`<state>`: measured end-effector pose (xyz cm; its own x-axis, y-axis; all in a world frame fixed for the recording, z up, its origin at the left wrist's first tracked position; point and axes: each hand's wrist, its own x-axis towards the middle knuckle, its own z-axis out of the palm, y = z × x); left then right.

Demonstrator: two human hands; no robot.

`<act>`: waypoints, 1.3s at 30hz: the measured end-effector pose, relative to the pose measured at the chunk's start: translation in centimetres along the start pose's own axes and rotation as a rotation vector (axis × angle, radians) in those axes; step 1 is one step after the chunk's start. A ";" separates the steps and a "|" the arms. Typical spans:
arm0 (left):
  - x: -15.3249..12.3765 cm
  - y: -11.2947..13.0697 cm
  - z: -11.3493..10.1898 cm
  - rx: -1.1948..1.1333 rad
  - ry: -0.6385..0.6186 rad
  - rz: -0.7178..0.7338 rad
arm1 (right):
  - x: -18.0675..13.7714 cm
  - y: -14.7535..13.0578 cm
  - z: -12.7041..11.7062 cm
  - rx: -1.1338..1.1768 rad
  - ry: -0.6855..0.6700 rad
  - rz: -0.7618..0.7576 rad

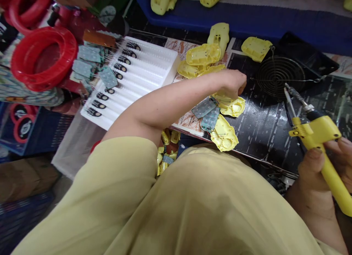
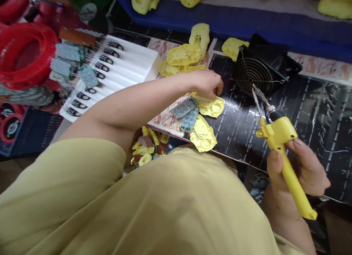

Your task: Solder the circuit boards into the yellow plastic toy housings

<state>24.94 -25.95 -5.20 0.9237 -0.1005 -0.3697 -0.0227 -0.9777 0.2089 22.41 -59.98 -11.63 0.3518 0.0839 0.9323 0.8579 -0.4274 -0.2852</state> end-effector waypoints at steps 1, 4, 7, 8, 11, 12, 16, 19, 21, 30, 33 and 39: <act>0.2 0.1 -0.1 0.003 -0.022 0.006 | -0.1 0.3 0.2 0.011 0.022 0.011; 0.4 0.8 -0.7 0.008 -0.080 -0.009 | -0.5 1.3 0.5 -0.001 0.063 0.026; -0.1 1.7 -1.3 0.006 -0.118 -0.053 | -1.0 2.7 0.6 -0.077 0.169 -0.009; -0.3 1.9 -1.4 0.010 -0.120 -0.061 | -1.1 3.2 0.6 -0.101 0.215 -0.026; -0.8 2.4 -1.5 0.036 -0.107 -0.074 | -1.6 4.2 0.7 -0.153 0.313 -0.042; -0.9 2.4 -1.4 0.037 -0.097 -0.076 | -1.7 4.3 0.7 -0.168 0.317 -0.038; -0.7 1.8 -0.8 -0.019 -0.040 -0.056 | -2.1 3.9 0.3 -0.214 0.245 0.023; -0.2 1.5 -0.3 -0.022 0.006 -0.044 | -1.9 3.8 0.3 -0.218 0.227 0.046; 0.0 1.5 -0.3 0.007 0.018 -0.028 | -1.6 4.0 0.6 -0.209 0.250 0.041; -0.3 1.0 -0.5 -0.012 -0.001 -0.005 | 0.0 3.3 1.8 -0.137 0.269 -0.044; 0.2 -0.3 -0.2 -0.092 -0.027 0.019 | 0.2 3.4 2.1 -0.093 0.300 -0.092; -0.6 -0.9 -1.1 -0.129 0.213 -0.005 | -0.3 5.6 3.0 -0.012 0.338 -0.181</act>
<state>24.83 -24.82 -4.16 0.9838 -0.0408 -0.1745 0.0187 -0.9451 0.3262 28.23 -59.65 -14.20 0.0495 -0.1418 0.9887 0.8898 -0.4434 -0.1082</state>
